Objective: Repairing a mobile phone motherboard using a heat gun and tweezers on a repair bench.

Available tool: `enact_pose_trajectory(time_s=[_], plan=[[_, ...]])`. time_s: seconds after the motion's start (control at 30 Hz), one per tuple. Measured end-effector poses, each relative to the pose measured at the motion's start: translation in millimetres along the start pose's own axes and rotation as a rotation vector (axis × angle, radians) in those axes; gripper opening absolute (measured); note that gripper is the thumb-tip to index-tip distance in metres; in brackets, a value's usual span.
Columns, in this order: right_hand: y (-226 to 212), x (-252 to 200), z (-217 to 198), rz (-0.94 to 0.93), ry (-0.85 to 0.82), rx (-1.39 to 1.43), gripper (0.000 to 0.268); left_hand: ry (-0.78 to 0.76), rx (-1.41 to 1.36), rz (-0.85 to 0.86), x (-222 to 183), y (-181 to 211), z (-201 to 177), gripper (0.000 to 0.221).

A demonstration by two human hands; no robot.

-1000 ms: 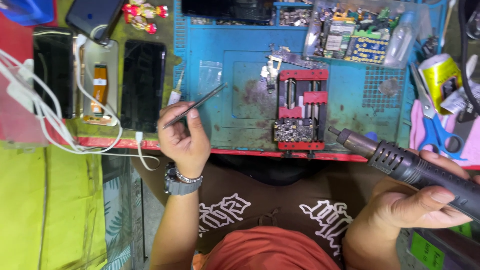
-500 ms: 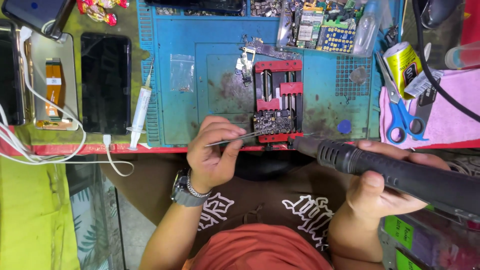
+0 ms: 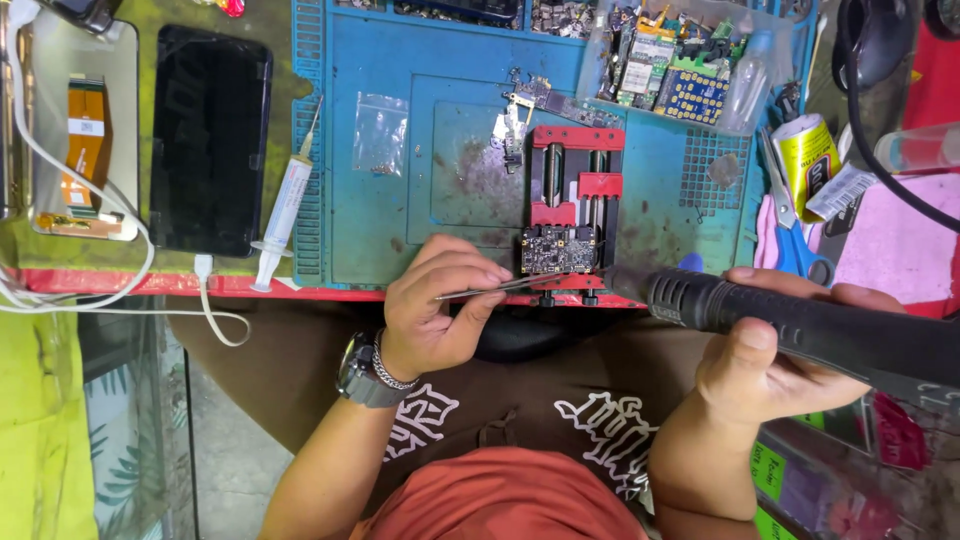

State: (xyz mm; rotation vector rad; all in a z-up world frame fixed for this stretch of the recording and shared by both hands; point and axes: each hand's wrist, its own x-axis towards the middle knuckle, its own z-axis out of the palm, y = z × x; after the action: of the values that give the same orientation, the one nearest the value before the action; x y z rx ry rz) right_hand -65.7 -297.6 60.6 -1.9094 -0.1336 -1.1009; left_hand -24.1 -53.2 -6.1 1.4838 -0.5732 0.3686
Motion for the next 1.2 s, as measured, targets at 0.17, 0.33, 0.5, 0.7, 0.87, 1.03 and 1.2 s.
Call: enact_pose_trajectory(time_s=[0.17,0.33,0.5,0.7,0.87,1.03,1.2], plan=[[-1,1,6,0.029,0.005,0.007,0.051,0.009,-0.035,-0.019,2,1,-2,0.009],[-1,2,7,0.03,0.021,-0.047,0.05,-0.018,-0.051,-0.037,1,0,-4,0.01],[-3,2,11,0.002,-0.004,-0.069,0.047,-0.073,-0.043,0.017,0,-4,-5,0.013],[-18,3,21,0.071,0.028,-0.135,0.054,-0.111,-0.091,-0.024,3,-3,-9,0.01],[-18,5,26,0.027,0.002,-0.151,0.05,-0.111,-0.105,-0.045,5,-1,-12,0.01],[-16,9,27,-0.01,-0.023,-0.189,0.052,-0.119,-0.117,-0.049,2,-3,-12,0.009],[-14,8,22,0.017,-0.011,-0.178,0.054,-0.065,-0.109,-0.023,2,-1,-10,0.008]])
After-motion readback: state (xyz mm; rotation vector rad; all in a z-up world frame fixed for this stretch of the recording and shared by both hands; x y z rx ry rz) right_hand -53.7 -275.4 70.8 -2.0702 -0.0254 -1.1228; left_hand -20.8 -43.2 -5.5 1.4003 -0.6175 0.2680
